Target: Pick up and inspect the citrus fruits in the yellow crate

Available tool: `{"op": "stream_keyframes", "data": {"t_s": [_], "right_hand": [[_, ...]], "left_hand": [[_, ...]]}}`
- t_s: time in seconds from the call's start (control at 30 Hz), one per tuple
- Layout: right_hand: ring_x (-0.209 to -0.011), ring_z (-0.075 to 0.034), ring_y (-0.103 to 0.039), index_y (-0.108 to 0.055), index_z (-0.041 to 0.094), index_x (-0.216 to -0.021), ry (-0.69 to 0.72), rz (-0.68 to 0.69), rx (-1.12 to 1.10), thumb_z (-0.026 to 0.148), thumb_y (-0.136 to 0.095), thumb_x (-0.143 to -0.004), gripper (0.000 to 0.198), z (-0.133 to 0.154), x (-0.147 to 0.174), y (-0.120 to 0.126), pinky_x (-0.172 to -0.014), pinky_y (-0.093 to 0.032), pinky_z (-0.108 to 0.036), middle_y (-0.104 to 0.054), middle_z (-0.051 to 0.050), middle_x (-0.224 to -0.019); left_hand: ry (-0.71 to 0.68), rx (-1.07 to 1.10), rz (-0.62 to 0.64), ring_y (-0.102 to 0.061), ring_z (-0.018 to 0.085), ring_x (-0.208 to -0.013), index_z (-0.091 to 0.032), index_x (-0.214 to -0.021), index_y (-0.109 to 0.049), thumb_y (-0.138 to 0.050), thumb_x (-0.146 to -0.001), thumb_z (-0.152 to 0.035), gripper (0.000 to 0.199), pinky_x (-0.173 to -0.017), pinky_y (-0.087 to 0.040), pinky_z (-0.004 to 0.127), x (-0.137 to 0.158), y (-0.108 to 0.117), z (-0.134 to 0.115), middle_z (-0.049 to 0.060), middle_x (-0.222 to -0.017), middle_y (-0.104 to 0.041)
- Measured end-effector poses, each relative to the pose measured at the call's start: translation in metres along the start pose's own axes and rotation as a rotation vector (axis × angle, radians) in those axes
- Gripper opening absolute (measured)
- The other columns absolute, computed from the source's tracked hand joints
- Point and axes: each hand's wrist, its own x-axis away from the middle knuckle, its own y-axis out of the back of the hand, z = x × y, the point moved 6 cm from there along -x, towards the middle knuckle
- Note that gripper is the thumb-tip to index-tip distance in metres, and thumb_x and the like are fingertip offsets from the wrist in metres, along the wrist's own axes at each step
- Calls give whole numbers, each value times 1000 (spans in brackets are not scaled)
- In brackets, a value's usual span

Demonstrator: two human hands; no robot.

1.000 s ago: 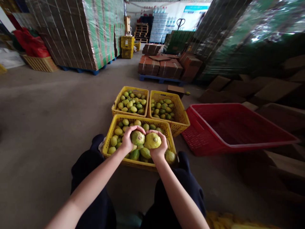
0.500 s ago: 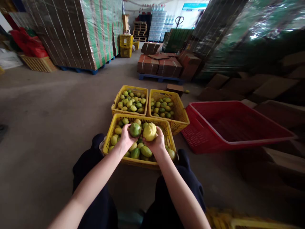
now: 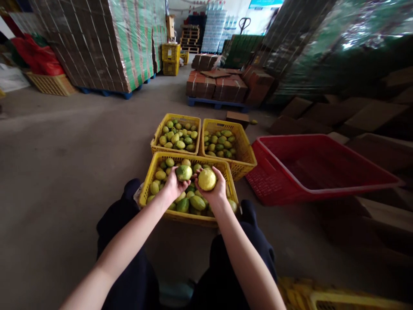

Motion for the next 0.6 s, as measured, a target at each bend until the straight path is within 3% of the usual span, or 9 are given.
{"op": "stream_keyframes", "data": {"t_s": [0.1,0.27,0.6], "right_hand": [[-51,-16,-63,-61,19,-81,13,-68,-3,37,-52,-91,23,-2,-6,6,-46,-54,-25,-66,-2,-57],[-49,-16,-61,-57,21,-76,54,-147,14,36,-54,-90,21,0,-7,10,-45,-51,-25,-63,0,-54],[-53,-15,-61,-56,24,-81,18,-254,49,38,-47,-97,23,-3,-8,15,-46,-54,-25,-62,3,-59]], "left_hand": [[-68,-135,8,-40,8,-34,-20,-75,-58,-50,-96,-46,34,-29,-23,16,-2,1,2,-1,-52,-52],[-178,-250,27,-45,9,-37,-21,-71,-59,-62,-91,-47,33,-34,-33,19,-8,3,1,0,-53,-56],[-201,-297,-62,-46,8,-36,-21,-70,-57,-60,-93,-45,33,-36,-36,19,-12,7,0,1,-58,-62]]}}
